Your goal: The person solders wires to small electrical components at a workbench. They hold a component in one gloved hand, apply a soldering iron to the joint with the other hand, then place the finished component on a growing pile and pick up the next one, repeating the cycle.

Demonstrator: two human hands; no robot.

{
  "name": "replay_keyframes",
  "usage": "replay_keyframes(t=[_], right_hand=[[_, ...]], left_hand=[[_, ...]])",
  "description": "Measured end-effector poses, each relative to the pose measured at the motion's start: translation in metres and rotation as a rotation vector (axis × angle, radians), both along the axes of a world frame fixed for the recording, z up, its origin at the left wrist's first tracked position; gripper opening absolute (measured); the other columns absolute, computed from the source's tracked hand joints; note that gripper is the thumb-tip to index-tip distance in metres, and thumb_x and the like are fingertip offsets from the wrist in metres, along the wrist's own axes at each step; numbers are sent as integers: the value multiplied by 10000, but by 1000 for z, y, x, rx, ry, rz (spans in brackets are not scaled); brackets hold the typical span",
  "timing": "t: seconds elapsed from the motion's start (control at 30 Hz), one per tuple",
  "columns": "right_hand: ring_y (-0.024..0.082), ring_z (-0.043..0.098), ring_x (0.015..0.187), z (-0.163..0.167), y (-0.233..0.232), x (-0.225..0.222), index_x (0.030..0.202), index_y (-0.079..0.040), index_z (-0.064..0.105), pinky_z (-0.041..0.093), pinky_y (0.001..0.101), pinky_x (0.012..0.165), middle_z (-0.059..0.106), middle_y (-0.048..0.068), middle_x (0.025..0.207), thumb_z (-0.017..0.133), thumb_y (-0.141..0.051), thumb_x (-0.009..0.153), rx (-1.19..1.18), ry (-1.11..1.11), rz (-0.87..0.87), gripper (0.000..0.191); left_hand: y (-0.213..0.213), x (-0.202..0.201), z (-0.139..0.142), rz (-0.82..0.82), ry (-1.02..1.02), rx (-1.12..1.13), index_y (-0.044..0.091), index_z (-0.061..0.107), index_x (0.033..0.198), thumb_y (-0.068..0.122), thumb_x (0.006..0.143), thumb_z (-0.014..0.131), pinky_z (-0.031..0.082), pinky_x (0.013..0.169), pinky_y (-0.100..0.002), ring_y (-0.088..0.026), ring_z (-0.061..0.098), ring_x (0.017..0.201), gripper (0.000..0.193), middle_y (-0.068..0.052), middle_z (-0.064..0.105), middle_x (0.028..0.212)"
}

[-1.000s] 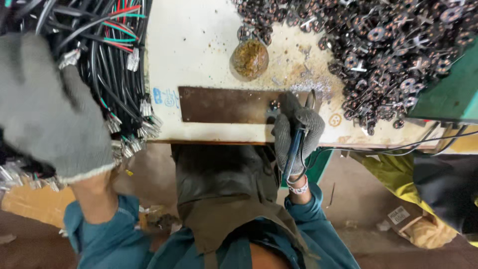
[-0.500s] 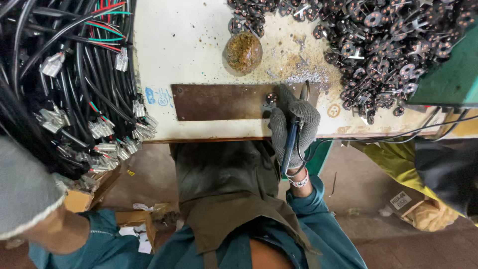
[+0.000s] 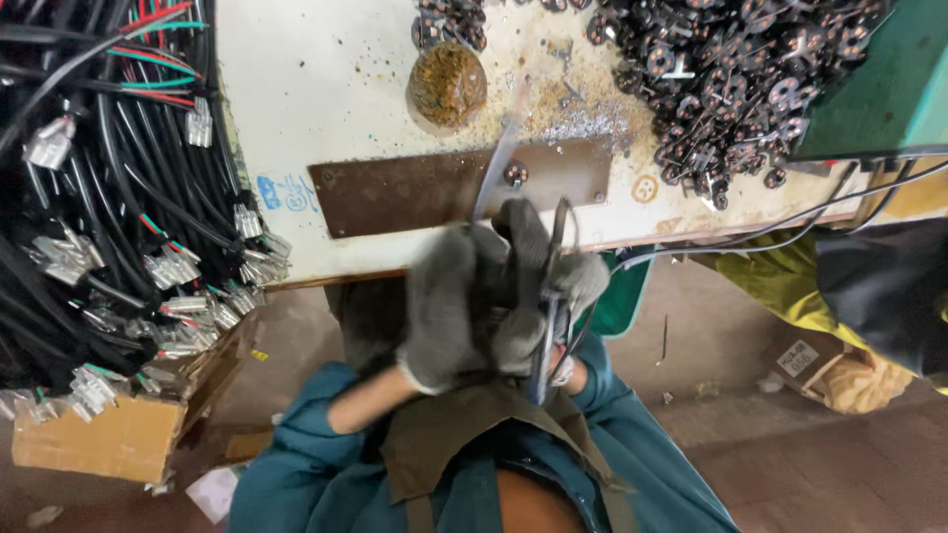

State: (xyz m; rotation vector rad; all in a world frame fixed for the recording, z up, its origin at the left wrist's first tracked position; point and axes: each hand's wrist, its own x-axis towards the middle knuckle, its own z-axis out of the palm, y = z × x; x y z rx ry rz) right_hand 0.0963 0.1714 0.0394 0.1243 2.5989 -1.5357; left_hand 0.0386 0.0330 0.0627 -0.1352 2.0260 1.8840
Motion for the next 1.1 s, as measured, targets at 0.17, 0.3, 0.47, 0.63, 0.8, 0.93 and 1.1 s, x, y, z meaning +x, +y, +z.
replay_keyframes(t=[0.17, 0.3, 0.47, 0.63, 0.8, 0.93, 1.1], right_hand=[[201, 582, 970, -7, 7, -26, 1274, -65, 580, 458, 364, 862, 637, 68, 1052, 508, -268, 1090, 394, 295, -218, 283], [194, 590, 894, -17, 2, -30, 1215, -55, 634, 456, 356, 796, 644, 68, 983, 534, -204, 1066, -31, 11, 49, 233], [186, 599, 798, -25, 17, -27, 1142, -43, 701, 454, 347, 714, 652, 68, 897, 566, -123, 1036, 145, 220, -319, 189], [208, 662, 791, -27, 24, -36, 1008, -67, 730, 505, 350, 703, 700, 80, 881, 626, -91, 1011, -23, 1, -51, 106], [326, 613, 948, -8, 13, -38, 1071, 35, 573, 479, 433, 922, 658, 156, 1004, 815, -87, 767, 182, 313, -17, 407], [217, 688, 1013, -2, 9, -34, 1146, -75, 603, 502, 357, 1008, 732, 58, 1085, 806, 18, 897, -174, 20, -53, 335], [231, 657, 1022, -10, 6, -25, 1149, -34, 594, 446, 392, 1061, 726, 60, 1071, 825, 21, 843, 49, 85, -89, 387]], left_hand=[[-65, 18, -39, -471, -75, 89, 28, 729, 1044, 231, 1032, 599, 543, 842, -338, -246, 737, 941, 242, -130, 767, 983], [-65, 7, -34, -297, 86, -14, -19, 638, 1158, 136, 988, 676, 507, 794, -364, -322, 666, 906, 234, -180, 683, 1022], [-49, -10, -23, -122, 61, -44, 7, 645, 1066, 100, 1006, 663, 529, 769, -345, -273, 686, 847, 113, -154, 665, 969], [-50, 1, -34, -92, 77, -40, 9, 621, 1101, 64, 1005, 663, 532, 760, -348, -287, 663, 833, 119, -154, 647, 990], [-45, 8, -38, -155, 286, -132, 26, 619, 1133, 61, 998, 672, 535, 808, -392, -363, 676, 949, 149, -167, 668, 1068], [-43, 7, -32, -155, 343, -176, 31, 617, 1120, 67, 975, 683, 532, 835, -414, -380, 660, 954, 163, -165, 660, 1061], [-35, 11, -28, 26, 36, 6, 15, 601, 1163, 20, 1020, 654, 522, 840, -428, -388, 626, 941, 153, -184, 634, 1038]])
